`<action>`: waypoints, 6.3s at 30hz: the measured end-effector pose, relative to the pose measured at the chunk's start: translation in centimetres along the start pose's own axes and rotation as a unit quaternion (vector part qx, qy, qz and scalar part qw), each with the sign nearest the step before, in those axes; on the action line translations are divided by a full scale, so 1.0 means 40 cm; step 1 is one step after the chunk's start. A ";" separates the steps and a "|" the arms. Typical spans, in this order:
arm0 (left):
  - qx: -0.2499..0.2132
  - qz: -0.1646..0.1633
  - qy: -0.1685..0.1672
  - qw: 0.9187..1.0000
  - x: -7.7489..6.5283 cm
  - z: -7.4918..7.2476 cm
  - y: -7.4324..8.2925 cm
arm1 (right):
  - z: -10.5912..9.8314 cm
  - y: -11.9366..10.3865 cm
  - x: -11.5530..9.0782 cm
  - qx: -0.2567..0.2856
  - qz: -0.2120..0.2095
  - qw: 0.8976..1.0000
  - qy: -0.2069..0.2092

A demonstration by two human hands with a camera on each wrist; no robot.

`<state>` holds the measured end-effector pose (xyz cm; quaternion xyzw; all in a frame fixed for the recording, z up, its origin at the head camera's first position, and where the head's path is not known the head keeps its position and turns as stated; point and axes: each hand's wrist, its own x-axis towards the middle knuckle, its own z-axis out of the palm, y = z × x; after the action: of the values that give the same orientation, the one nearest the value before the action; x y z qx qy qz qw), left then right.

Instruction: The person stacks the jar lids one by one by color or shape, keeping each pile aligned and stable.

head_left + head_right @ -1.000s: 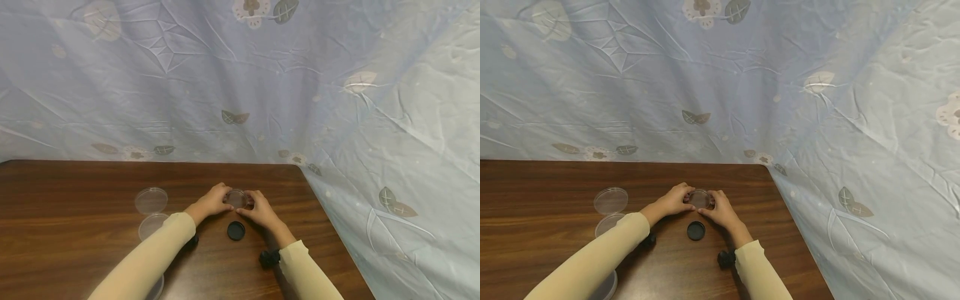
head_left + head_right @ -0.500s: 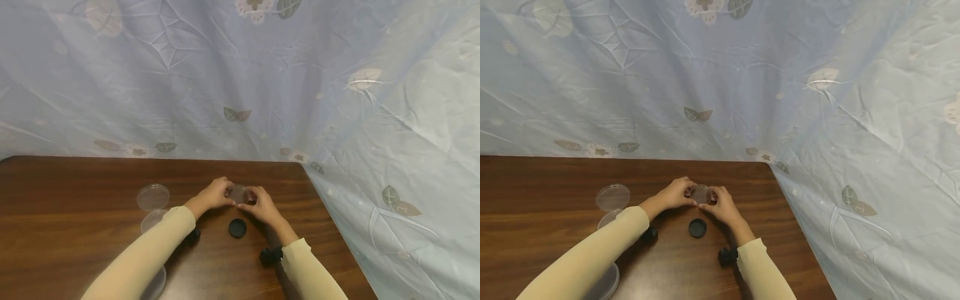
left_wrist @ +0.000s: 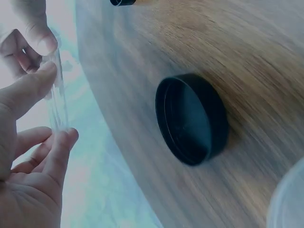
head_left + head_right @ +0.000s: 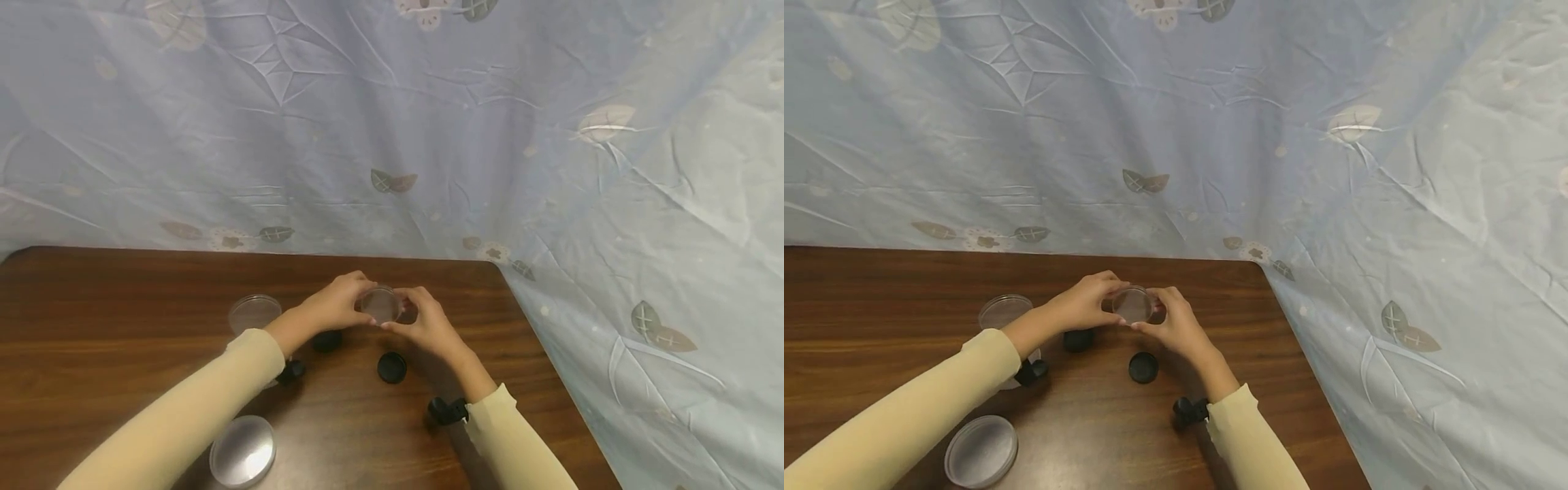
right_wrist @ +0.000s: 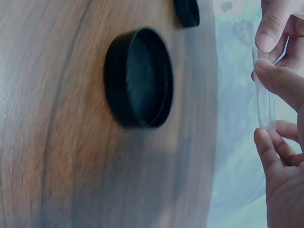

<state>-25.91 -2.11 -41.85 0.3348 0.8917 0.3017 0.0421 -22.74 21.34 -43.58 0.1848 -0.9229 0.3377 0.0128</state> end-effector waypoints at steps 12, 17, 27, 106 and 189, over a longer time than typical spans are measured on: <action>0.007 0.037 0.024 0.999 -0.109 -0.060 0.015 | 0.003 -0.094 -0.024 0.032 -0.069 0.997 -0.026; 0.004 0.051 0.039 0.998 -0.176 -0.075 0.011 | 0.021 -0.134 -0.037 0.031 -0.110 0.993 -0.042; 0.010 0.058 0.080 0.995 -0.314 -0.077 -0.002 | 0.078 -0.194 -0.060 0.035 -0.162 0.983 -0.083; 0.069 0.010 0.237 0.969 -0.727 0.125 -0.076 | 0.307 -0.310 -0.185 -0.015 -0.260 0.945 -0.198; -0.014 -0.086 0.176 0.980 -0.478 -0.065 -0.269 | 0.291 -0.234 0.111 -0.036 -0.096 0.984 -0.147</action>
<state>-18.01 -21.71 -48.26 0.1982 0.9063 0.3633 -0.0857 -22.40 5.95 -46.12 0.3195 -0.9042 0.2708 -0.0840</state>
